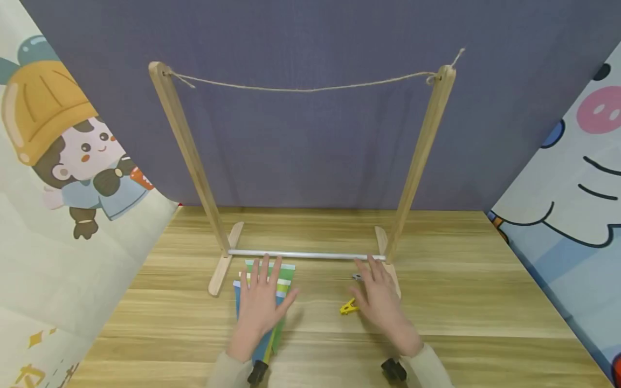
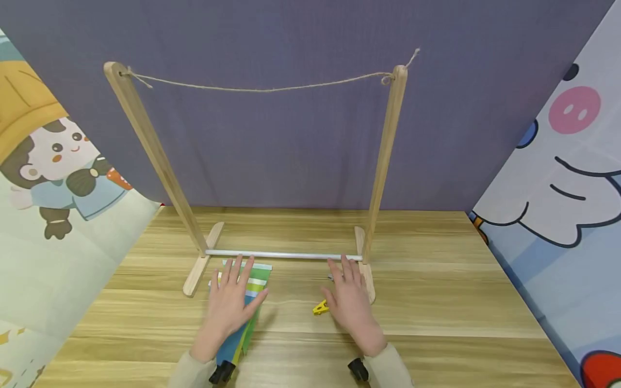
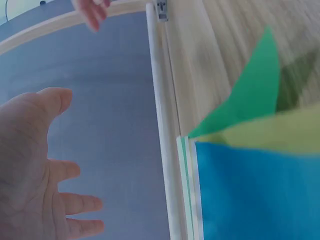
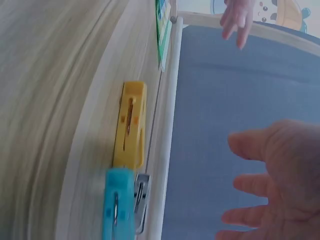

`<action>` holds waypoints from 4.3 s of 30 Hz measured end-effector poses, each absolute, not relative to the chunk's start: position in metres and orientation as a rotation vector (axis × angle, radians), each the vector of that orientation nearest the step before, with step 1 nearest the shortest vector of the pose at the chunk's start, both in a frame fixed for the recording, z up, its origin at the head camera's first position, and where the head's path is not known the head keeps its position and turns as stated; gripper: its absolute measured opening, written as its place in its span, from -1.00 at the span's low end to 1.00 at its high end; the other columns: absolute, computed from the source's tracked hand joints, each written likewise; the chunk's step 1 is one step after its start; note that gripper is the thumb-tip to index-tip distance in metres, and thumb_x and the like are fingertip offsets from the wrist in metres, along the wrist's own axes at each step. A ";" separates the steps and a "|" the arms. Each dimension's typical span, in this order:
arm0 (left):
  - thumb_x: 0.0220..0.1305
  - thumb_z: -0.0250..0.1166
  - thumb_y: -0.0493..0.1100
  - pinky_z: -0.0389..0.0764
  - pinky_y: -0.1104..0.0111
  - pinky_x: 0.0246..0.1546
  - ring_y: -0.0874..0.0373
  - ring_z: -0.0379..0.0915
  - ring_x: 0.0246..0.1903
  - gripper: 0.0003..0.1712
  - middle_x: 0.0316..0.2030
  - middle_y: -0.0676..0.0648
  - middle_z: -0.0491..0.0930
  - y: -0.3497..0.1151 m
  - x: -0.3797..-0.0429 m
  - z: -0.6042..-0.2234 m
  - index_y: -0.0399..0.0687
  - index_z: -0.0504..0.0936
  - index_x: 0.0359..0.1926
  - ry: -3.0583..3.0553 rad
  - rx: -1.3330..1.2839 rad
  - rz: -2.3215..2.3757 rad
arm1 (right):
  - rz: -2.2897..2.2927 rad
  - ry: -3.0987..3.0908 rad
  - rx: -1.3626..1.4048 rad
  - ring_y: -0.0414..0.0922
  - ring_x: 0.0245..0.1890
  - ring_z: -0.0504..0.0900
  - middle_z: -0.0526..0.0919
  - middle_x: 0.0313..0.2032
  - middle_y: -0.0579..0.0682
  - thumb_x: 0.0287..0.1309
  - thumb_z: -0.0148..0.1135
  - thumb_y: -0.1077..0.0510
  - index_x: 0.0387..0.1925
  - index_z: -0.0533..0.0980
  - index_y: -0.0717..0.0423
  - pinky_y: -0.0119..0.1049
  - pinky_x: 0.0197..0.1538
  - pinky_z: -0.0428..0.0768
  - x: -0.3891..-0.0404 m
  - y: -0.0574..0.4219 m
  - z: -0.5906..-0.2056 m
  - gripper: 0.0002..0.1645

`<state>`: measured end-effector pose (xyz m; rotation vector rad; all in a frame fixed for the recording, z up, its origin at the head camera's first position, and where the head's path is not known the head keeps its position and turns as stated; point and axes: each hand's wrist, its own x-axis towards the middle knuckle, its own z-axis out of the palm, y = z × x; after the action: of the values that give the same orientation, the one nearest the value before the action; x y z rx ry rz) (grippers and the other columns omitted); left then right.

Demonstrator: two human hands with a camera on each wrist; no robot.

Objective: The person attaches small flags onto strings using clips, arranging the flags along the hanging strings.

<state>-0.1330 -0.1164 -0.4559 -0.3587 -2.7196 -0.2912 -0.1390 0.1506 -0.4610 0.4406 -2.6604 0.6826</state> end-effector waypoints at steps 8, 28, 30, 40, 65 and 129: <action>0.15 0.25 0.15 0.11 -0.28 0.14 -0.36 0.12 0.23 -0.17 0.21 -0.41 0.29 -0.136 -0.133 -0.456 -0.26 0.27 0.30 -2.715 -0.349 -0.469 | 0.796 -2.643 0.470 0.38 0.09 0.37 0.34 0.10 0.50 -0.06 0.29 0.45 0.18 0.30 0.40 0.16 0.03 0.45 -0.139 0.170 -0.464 -0.30; 0.10 0.29 -0.32 0.41 -0.18 -0.09 -0.26 0.45 -0.04 -0.65 -0.10 -0.31 0.58 -0.180 -0.145 -0.467 -0.31 0.57 -0.05 -2.810 -0.265 -0.546 | 0.771 -2.797 0.434 0.07 -0.31 0.56 0.56 -0.33 0.15 -0.34 0.21 0.65 -0.21 0.52 0.31 -0.20 -0.32 0.61 -0.126 0.187 -0.472 -0.49; 0.07 0.30 -0.35 0.47 -0.15 -0.16 -0.26 0.49 -0.09 -0.71 -0.15 -0.31 0.60 -0.183 -0.148 -0.468 -0.31 0.61 -0.12 -2.808 -0.276 -0.546 | 0.772 -2.812 0.441 0.04 -0.34 0.55 0.56 -0.35 0.12 -0.35 0.21 0.66 -0.24 0.53 0.28 -0.23 -0.34 0.61 -0.125 0.187 -0.472 -0.49; -0.03 0.32 -0.42 0.55 -0.01 -0.29 -0.22 0.54 -0.23 -0.81 -0.28 -0.27 0.63 -0.192 -0.162 -0.474 -0.32 0.66 -0.30 -2.846 -0.269 -0.575 | 0.694 -2.860 0.478 0.01 -0.33 0.55 0.59 -0.34 0.08 -0.30 0.27 0.62 -0.30 0.57 0.23 -0.18 -0.27 0.62 -0.125 0.186 -0.476 -0.56; -0.22 0.27 -0.50 0.44 0.02 -0.29 -0.03 0.44 -0.38 -0.77 -0.48 -0.07 0.55 -0.195 -0.174 -0.469 -0.11 0.55 -0.53 -2.964 -0.423 -0.357 | 0.555 -2.897 0.551 -0.07 -0.38 0.52 0.56 -0.39 -0.04 -0.39 0.31 0.60 -0.46 0.57 0.17 -0.20 -0.32 0.60 -0.126 0.188 -0.476 -0.62; 0.16 0.30 -0.35 0.53 0.48 -0.37 0.31 0.49 -0.43 -0.83 -0.40 0.14 0.60 -0.174 -0.152 -0.371 -0.45 0.59 -0.29 -2.394 -0.526 -1.971 | 0.529 -2.599 0.826 0.03 -0.28 0.63 0.63 -0.29 0.12 -0.28 0.45 0.42 -0.23 0.55 0.31 -0.23 -0.26 0.64 -0.135 0.207 -0.378 -0.57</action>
<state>-0.1521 -0.1736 -0.3706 -0.5260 -2.3936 -1.9710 -0.1349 0.2071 -0.3780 0.8262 -2.5988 0.5286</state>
